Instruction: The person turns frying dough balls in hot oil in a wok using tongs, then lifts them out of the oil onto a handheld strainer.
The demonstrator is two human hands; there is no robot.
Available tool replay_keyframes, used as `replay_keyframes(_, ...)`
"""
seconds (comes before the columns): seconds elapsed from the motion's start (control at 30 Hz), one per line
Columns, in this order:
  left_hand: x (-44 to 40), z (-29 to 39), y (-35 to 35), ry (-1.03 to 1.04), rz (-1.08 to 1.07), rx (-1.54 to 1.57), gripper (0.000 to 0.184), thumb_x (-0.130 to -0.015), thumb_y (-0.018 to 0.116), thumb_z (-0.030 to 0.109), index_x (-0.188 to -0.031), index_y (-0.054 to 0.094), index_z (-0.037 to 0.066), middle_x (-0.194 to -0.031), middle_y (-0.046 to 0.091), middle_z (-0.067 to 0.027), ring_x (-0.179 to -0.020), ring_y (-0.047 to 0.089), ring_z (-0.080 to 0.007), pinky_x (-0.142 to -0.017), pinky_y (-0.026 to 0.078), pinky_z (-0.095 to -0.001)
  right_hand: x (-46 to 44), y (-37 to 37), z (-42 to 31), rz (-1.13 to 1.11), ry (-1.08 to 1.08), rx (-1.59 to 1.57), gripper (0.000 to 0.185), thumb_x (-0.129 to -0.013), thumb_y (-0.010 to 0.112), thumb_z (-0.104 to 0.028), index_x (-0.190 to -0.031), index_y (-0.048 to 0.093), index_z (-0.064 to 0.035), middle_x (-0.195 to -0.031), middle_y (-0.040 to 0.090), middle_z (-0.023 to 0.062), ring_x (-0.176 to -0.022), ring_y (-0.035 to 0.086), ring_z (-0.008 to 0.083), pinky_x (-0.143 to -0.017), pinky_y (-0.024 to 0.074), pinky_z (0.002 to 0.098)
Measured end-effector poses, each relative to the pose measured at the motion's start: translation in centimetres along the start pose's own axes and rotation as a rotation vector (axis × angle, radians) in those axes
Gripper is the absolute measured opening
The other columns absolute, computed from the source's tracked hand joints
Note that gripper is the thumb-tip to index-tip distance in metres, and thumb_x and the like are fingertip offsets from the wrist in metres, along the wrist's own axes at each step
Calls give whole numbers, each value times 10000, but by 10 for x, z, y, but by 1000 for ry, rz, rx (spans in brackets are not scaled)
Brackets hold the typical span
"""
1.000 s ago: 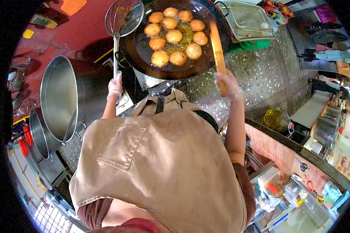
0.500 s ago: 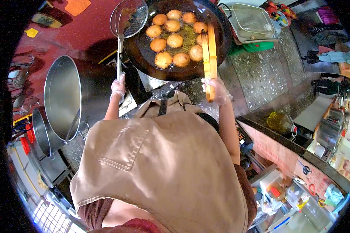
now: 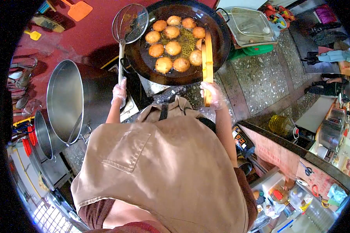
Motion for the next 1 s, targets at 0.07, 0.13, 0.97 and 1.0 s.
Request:
replay_keyframes(0.07,-6,-5,2,18,26,0,704,-811,519,661,-855,612,-36,-746,628,-176,-700,620,-291,-658,473,-394,-3,-2,3,2,3,-20,176,-840,648,-174,-944,593,-44,-758,590,20,-580,564,106,-507,460,225)
replay_keyframes(0.13,-10,-9,7,-8,-18,24,777,-804,497,684,-941,633,-69,-868,648,-250,-866,646,-358,-760,483,-417,-6,-4,3,-7,-19,50,219,-854,633,-210,-986,588,-41,-810,631,49,-626,595,123,-542,491,245)
replay_keyframes(0.97,-23,-28,19,-37,-30,31,763,-827,482,667,-964,631,-69,-927,632,-288,-961,605,-415,-805,468,-433,-14,-2,2,52,-15,58,265,-811,699,-228,-963,568,-56,-764,574,5,-574,535,89,-508,440,222)
replay_keyframes(1.0,-24,-29,20,-39,-31,40,766,-825,482,669,-962,630,-70,-928,631,-290,-964,603,-418,-806,467,-435,-14,-2,3,51,-17,65,273,-804,708,-236,-960,571,-60,-762,574,-2,-577,534,85,-511,439,220)
Point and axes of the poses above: each hand's wrist, its own x-axis away from the middle knuckle, its own y-axis out of the palm, z = x × y, the point moved 8 cm from there along -x, towards the middle knuckle
